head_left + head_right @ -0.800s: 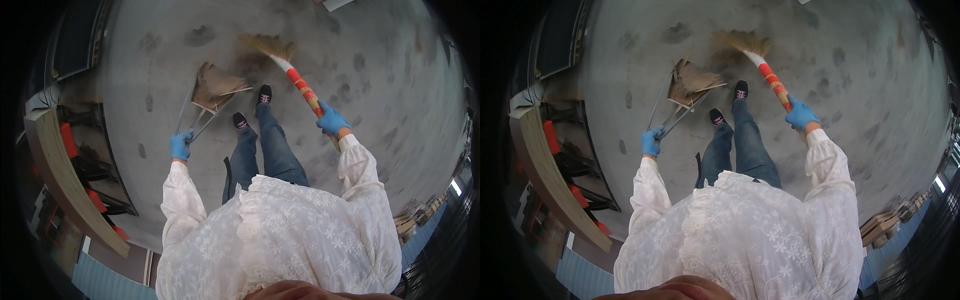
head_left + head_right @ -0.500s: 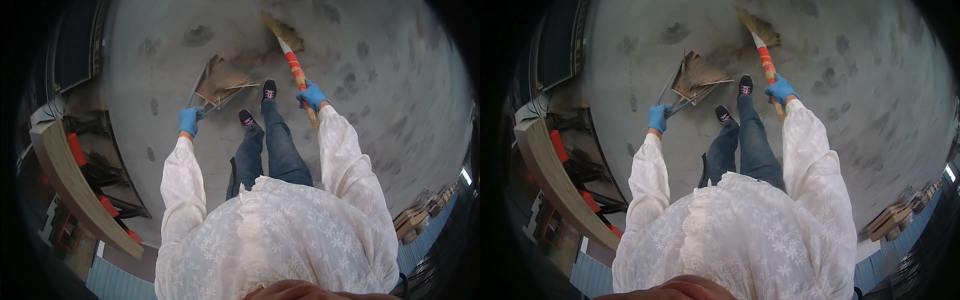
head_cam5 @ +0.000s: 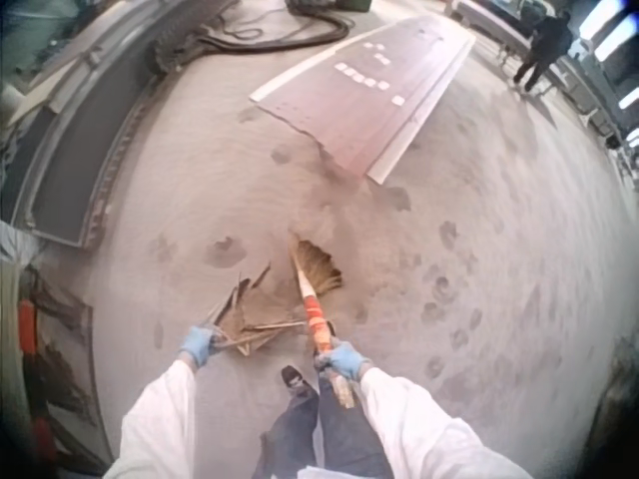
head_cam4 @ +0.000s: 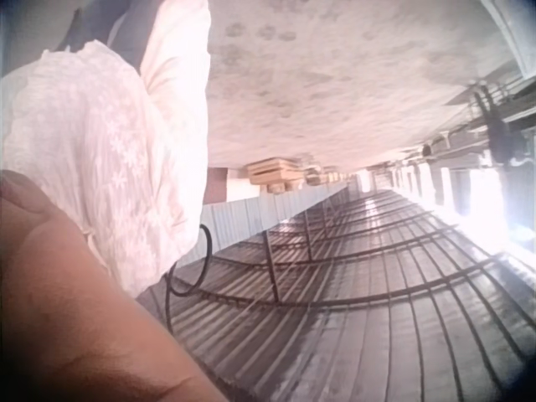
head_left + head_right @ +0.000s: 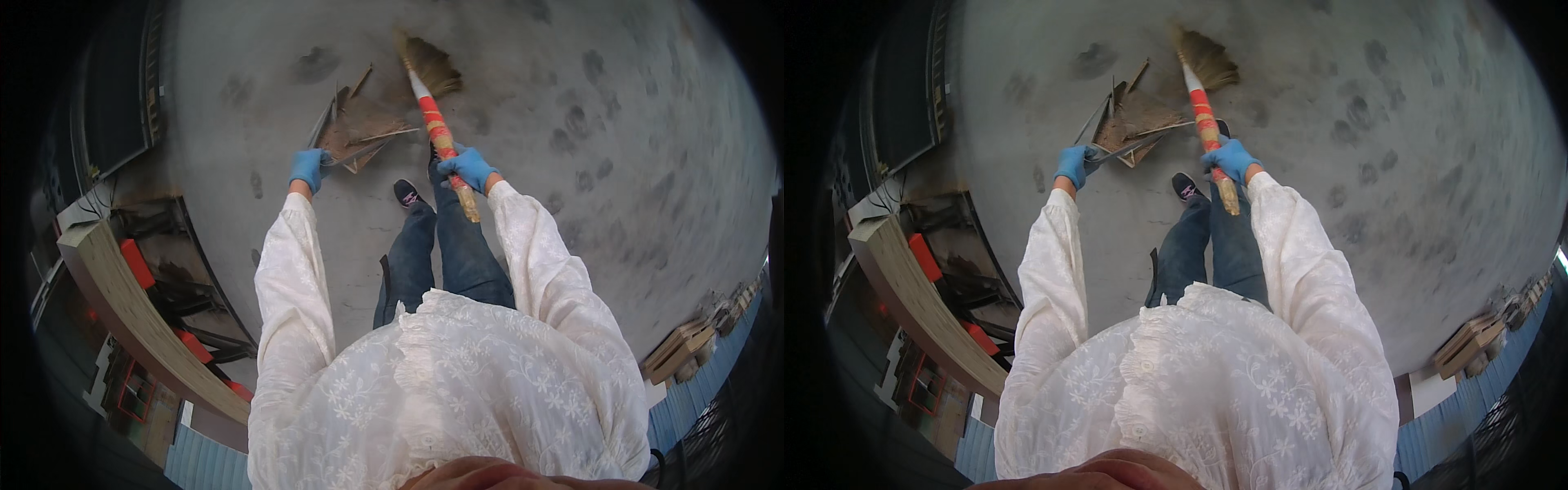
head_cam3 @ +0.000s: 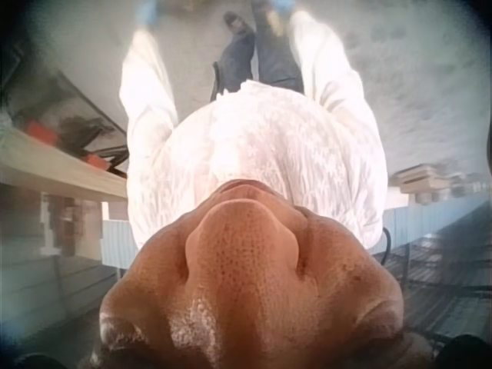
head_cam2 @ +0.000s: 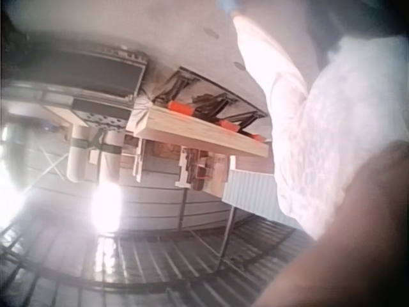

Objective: The person sweeps sawdust and debris from a concrete floor using a broom and dustpan, then walks to a green bin and disposes of the collected material. The person continues sweeping additional areas and walks through the workshop carrying the tools.

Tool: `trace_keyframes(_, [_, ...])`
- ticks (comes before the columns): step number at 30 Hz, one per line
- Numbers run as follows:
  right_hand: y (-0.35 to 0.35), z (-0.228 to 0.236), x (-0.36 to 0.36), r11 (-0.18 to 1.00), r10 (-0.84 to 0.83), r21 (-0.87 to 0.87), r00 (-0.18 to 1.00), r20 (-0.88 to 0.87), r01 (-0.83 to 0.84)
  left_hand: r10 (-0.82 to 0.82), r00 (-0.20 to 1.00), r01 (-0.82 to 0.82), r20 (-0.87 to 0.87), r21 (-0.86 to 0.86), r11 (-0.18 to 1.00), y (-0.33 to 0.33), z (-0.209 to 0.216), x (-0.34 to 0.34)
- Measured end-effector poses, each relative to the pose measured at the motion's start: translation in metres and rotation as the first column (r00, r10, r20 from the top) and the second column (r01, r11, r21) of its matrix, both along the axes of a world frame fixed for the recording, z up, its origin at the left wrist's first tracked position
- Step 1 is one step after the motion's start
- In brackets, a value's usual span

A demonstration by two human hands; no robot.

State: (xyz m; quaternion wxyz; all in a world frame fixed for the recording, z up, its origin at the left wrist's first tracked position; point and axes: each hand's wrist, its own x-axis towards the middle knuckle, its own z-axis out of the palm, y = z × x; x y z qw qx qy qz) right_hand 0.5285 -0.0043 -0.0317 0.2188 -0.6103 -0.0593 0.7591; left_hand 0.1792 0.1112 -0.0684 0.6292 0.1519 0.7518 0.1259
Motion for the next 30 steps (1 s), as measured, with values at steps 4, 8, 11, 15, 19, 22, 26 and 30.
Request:
trace_keyframes(4, [0.002, 0.009, -0.008, 0.985, -0.090, -0.161, 0.979, -0.183, 0.060, -0.044, 0.999, 0.044, 0.004, -0.004, 0.999, 0.005, -0.003, 0.002])
trace_keyframes(8, [-0.003, 0.043, -0.017, 0.945, -0.263, -0.280, 0.901, -0.345, 0.169, -0.006, 0.999, 0.004, -0.037, -0.052, 0.999, -0.006, -0.005, -0.005])
trace_keyframes(11, [-0.007, 0.078, -0.020, 0.965, -0.191, -0.239, 0.910, -0.368, 0.106, 0.012, 1.000, -0.012, -0.015, -0.017, 1.000, -0.011, -0.003, -0.013])
trace_keyframes(15, [-0.008, 0.126, -0.008, 0.970, -0.157, -0.229, 0.930, -0.334, 0.081, 0.032, 0.999, -0.033, 0.025, 0.029, 0.999, -0.012, -0.002, -0.023])
trace_keyframes(19, [0.000, 0.174, 0.005, 0.977, -0.120, -0.204, 0.957, -0.263, 0.066, 0.034, 0.999, -0.034, 0.012, 0.026, 0.999, -0.020, -0.002, -0.032])
trace_keyframes(22, [0.002, 0.208, 0.014, 0.981, -0.135, -0.168, 0.969, -0.209, 0.101, 0.080, 0.997, -0.080, -0.009, -0.004, 0.997, -0.033, 0.003, -0.046])
trace_keyframes(26, [-0.004, 0.236, 0.031, 0.994, -0.023, -0.111, 0.999, -0.025, 0.020, 0.151, 0.987, -0.155, 0.055, 0.075, 0.985, -0.054, 0.017, -0.073])
trace_keyframes(30, [-0.018, 0.230, 0.047, 0.992, -0.051, -0.112, 0.991, 0.125, 0.065, 0.171, 0.980, -0.183, 0.099, 0.121, 0.976, -0.069, 0.033, -0.098])
